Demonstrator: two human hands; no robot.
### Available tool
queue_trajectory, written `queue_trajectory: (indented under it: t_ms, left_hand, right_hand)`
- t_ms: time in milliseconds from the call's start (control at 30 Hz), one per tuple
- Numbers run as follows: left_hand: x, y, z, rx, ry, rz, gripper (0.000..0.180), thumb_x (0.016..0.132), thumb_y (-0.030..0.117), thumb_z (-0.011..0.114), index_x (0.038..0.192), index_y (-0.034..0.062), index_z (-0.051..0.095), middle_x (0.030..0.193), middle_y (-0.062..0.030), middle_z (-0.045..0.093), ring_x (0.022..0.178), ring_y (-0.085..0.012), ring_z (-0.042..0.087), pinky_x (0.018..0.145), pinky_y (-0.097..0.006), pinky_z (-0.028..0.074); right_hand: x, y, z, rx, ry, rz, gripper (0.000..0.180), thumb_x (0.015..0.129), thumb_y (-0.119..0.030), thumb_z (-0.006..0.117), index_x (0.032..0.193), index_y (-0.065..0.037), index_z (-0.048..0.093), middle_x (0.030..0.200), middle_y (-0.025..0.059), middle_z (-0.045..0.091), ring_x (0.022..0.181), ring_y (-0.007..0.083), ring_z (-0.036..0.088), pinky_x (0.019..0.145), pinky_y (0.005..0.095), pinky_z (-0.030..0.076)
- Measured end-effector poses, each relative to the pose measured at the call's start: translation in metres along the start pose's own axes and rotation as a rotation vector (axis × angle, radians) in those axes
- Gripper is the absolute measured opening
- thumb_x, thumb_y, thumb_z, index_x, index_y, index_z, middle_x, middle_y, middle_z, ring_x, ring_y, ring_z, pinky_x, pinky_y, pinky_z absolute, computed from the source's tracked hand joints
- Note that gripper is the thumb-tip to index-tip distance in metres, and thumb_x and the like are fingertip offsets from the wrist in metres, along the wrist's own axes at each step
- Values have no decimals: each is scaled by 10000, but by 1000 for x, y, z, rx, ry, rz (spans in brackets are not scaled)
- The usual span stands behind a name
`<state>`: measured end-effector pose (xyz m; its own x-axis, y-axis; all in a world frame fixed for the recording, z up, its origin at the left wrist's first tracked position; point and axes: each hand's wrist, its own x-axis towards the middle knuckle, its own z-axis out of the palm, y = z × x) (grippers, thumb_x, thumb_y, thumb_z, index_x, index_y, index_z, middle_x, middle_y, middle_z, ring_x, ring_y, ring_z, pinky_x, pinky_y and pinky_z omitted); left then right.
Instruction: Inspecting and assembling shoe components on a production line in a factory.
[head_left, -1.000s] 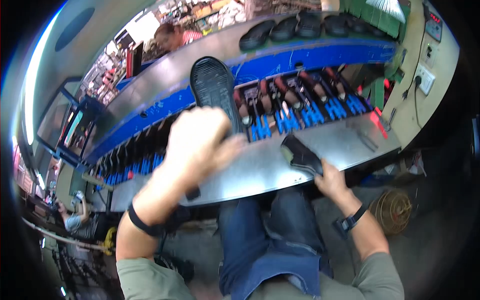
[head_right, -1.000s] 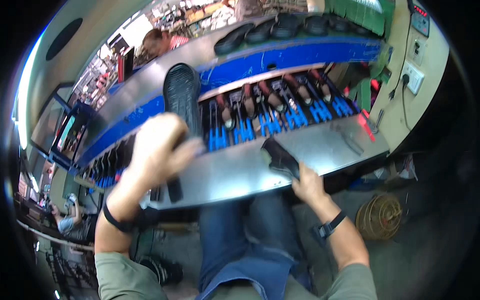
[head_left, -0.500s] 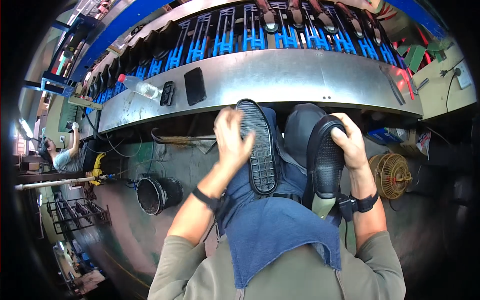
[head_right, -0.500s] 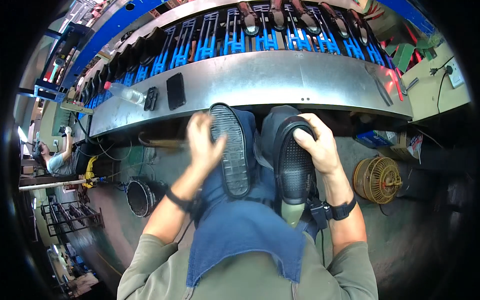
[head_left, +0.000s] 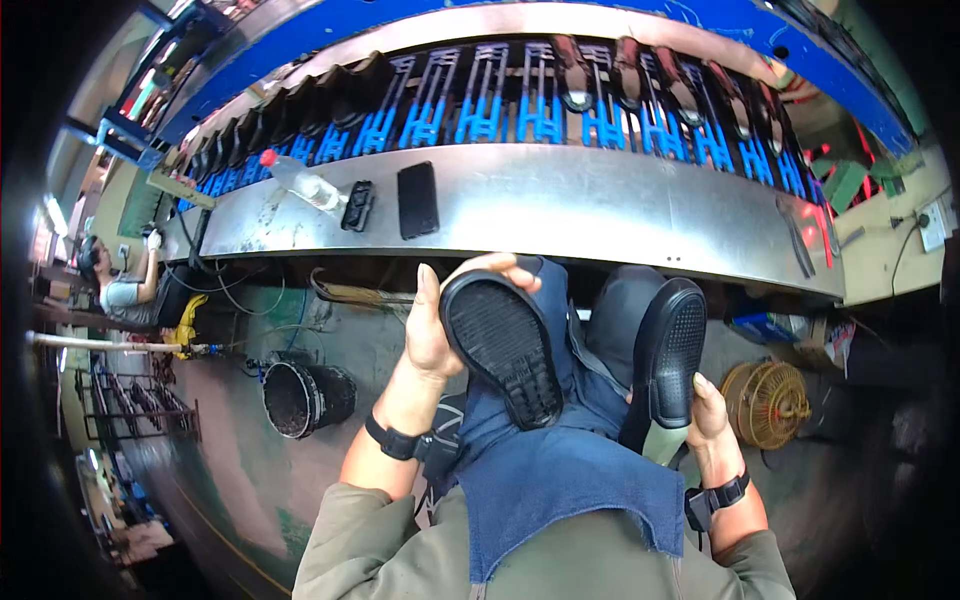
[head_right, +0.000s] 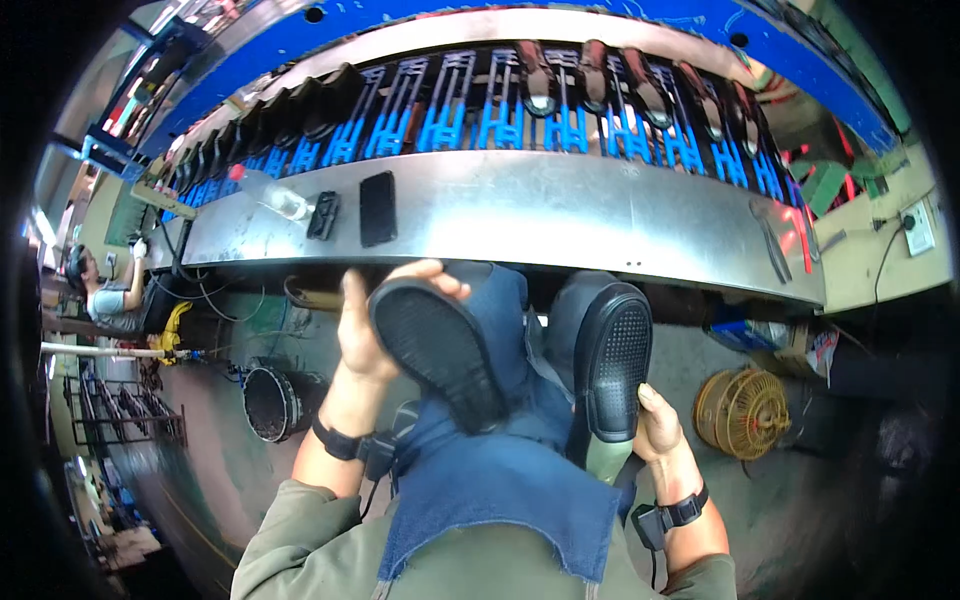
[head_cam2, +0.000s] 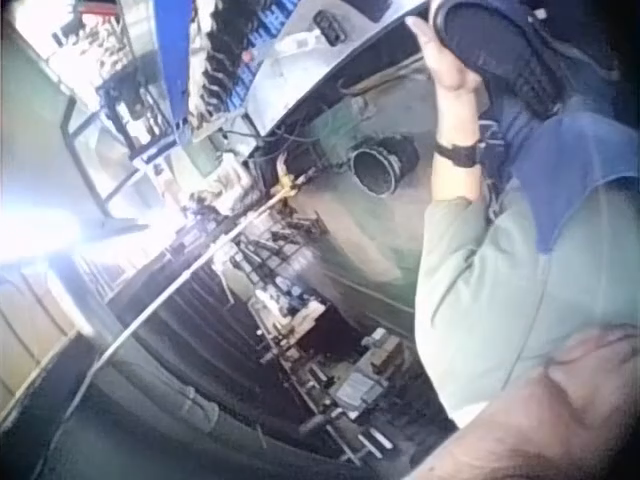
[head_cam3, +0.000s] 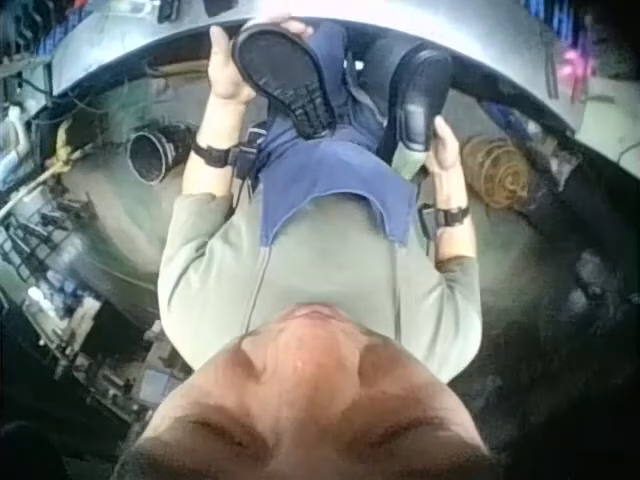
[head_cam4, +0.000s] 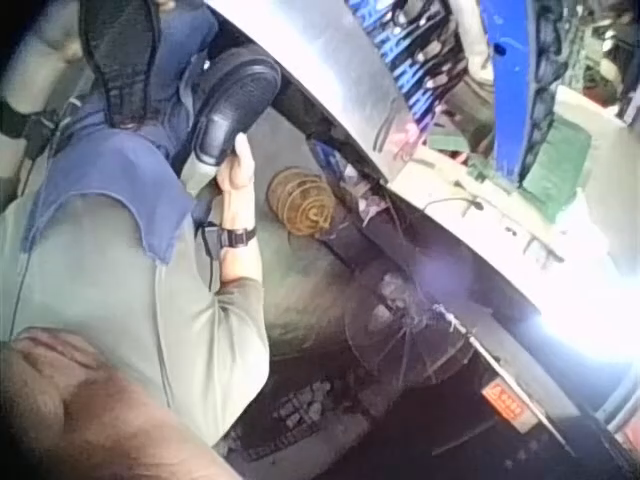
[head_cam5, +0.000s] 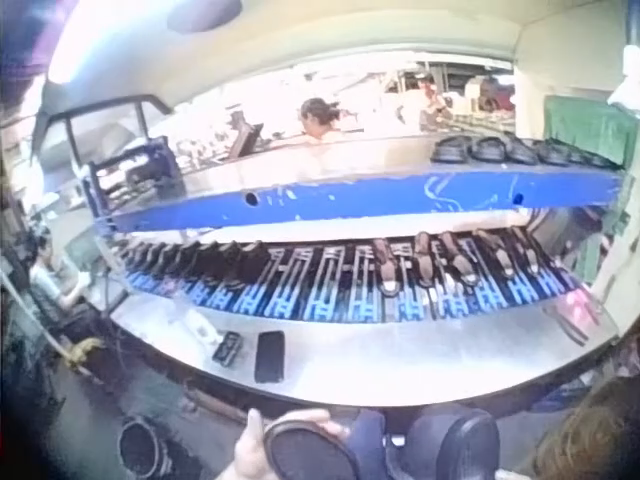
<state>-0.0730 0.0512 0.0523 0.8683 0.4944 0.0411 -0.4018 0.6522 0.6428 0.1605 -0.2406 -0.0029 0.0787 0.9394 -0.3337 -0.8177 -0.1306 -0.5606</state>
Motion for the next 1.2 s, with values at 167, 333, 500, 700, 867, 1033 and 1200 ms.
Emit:
queue_trajectory:
  t_ms: [167, 333, 500, 700, 867, 1033, 1200]
  left_hand:
    - [-6, -5, 38, -67, 130, 38, 791, 1060, 561, 121, 1346, -52, 532, 1246, -261, 644, 1259, -463, 558, 1060, -559, 473]
    - [6, -7, 78, 465, 5, 146, 652, 1026, 441, 316, 1267, -101, 587, 1262, -253, 640, 1210, -336, 606, 1055, -440, 468]
    - [1, -12, 113, 714, -115, 128, 622, 999, 377, 325, 1243, -122, 606, 1285, -261, 639, 1208, -341, 614, 1092, -430, 434]
    - [0, -14, 128, 784, -122, 149, 583, 1003, 333, 316, 1224, -112, 621, 1254, -272, 655, 1230, -373, 601, 1116, -463, 408]
    - [-6, -18, 129, 784, -123, 173, 580, 1010, 342, 324, 1222, -107, 623, 1253, -276, 654, 1228, -385, 602, 1116, -481, 405]
    - [-10, -16, 132, 777, -105, 166, 588, 1017, 369, 349, 1222, -108, 623, 1258, -277, 652, 1235, -392, 601, 1119, -491, 400]
    - [-12, -17, 129, 780, -117, 167, 606, 1024, 391, 340, 1218, -104, 632, 1250, -287, 653, 1240, -398, 599, 1124, -488, 394]
  right_hand:
    - [21, -11, 37, -147, -84, -27, 851, 955, -607, 557, 1456, 67, 423, 1381, 194, 572, 1227, 272, 599, 1065, 397, 477]
    - [35, -16, 88, -497, -334, -118, 886, 945, -640, 536, 1442, 87, 444, 1350, 169, 589, 1219, 220, 569, 1037, 343, 443]
    - [20, -5, 78, -484, -299, -178, 821, 937, -605, 553, 1403, 68, 499, 1297, 150, 613, 1180, 202, 581, 1000, 334, 459]
    - [17, -4, 73, -488, -270, -182, 811, 931, -612, 568, 1375, 65, 522, 1270, 128, 621, 1144, 179, 584, 967, 319, 470]
    - [16, -2, 75, -508, -250, -204, 806, 938, -623, 558, 1357, 64, 536, 1226, 115, 633, 1110, 164, 586, 951, 311, 470]
    - [17, 1, 76, -532, -239, -224, 801, 940, -624, 551, 1357, 60, 537, 1204, 106, 637, 1078, 160, 589, 927, 304, 474]
    - [17, 3, 76, -539, -230, -220, 797, 940, -618, 556, 1356, 62, 538, 1192, 100, 637, 1060, 151, 586, 908, 298, 477]
